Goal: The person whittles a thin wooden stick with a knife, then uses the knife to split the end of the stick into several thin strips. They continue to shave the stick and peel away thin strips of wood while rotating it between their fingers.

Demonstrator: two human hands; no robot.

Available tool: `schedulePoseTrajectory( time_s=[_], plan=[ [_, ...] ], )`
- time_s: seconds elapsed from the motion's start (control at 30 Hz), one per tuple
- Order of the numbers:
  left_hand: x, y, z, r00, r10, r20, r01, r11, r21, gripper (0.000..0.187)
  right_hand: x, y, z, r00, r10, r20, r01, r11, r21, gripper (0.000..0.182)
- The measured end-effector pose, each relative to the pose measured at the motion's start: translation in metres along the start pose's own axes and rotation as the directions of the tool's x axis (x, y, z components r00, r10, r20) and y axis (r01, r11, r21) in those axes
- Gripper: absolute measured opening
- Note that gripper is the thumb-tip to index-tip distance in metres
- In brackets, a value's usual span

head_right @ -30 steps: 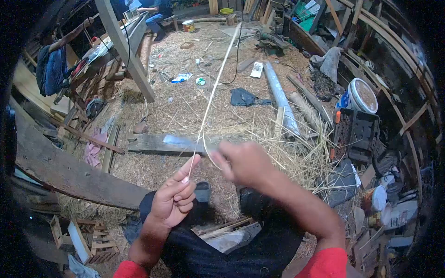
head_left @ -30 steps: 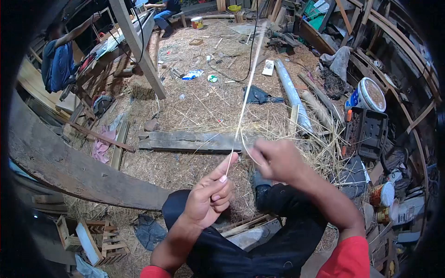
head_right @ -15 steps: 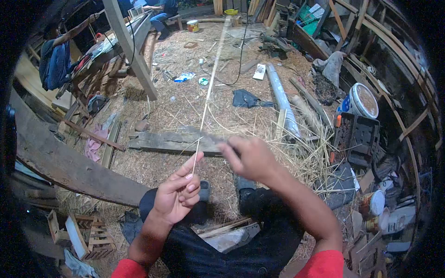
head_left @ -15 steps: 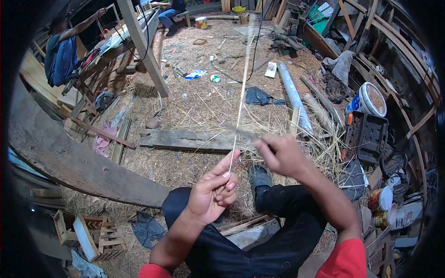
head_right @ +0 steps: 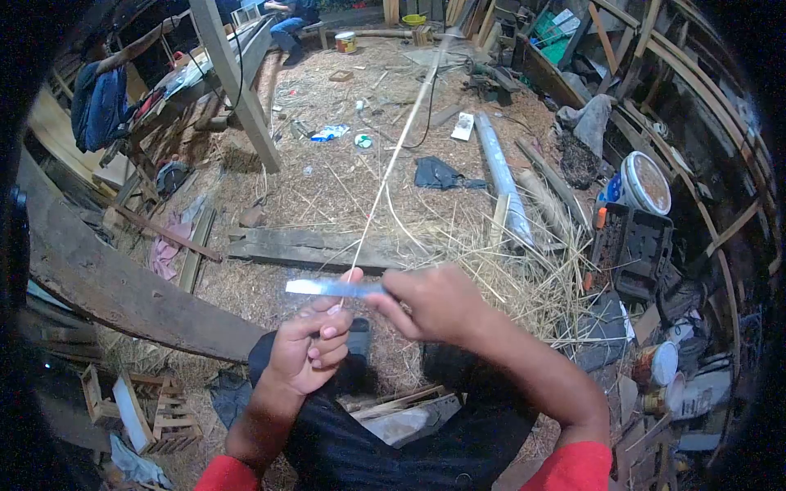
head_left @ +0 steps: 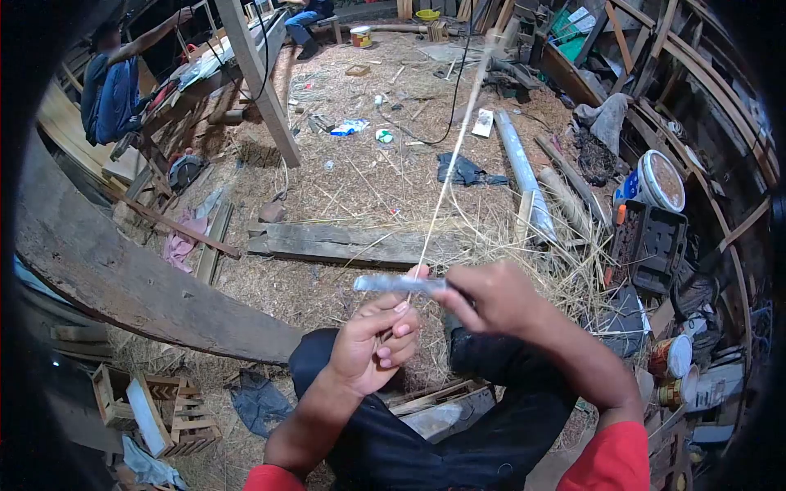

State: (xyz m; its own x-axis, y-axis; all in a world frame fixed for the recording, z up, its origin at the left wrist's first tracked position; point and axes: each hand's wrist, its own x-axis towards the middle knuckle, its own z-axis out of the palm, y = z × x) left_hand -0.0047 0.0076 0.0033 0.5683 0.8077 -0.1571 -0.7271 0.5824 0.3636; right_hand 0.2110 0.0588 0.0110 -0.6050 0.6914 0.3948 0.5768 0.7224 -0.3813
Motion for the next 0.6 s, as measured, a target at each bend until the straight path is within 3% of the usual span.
schedulePoseTrajectory(
  time_s=[0.03,0.17,0.27,0.4,0.53,0.6],
  plan=[
    [0.000,0.002,0.002,1.000,-0.003,-0.023,0.002,1.000,-0.023,0.060,0.002,0.003,0.000,0.997,0.069,-0.025,-0.069,0.998,-0.008,0.033],
    [-0.002,0.003,0.007,0.996,-0.018,-0.083,0.018,1.000,-0.006,0.057,-0.003,-0.010,0.007,0.997,-0.072,0.011,0.072,0.997,-0.005,0.031],
    [-0.004,0.004,0.006,1.000,0.003,-0.011,-0.003,1.000,0.021,0.058,0.006,0.008,0.000,0.991,0.000,-0.136,-0.006,0.999,-0.040,0.031],
    [-0.005,0.003,-0.002,0.997,-0.049,0.059,0.046,0.998,0.052,0.056,0.012,0.040,-0.011,0.918,0.349,-0.186,-0.322,0.933,0.162,0.032],
    [-0.002,0.003,-0.003,0.997,-0.043,0.057,0.041,0.999,0.031,0.058,0.013,0.044,-0.005,0.917,0.341,-0.207,-0.321,0.939,0.124,0.034],
    [-0.001,0.001,-0.003,0.996,-0.055,0.063,0.049,0.995,0.081,0.059,0.013,0.043,-0.007,0.916,0.374,-0.146,-0.334,0.911,0.241,0.035]
  ],
)
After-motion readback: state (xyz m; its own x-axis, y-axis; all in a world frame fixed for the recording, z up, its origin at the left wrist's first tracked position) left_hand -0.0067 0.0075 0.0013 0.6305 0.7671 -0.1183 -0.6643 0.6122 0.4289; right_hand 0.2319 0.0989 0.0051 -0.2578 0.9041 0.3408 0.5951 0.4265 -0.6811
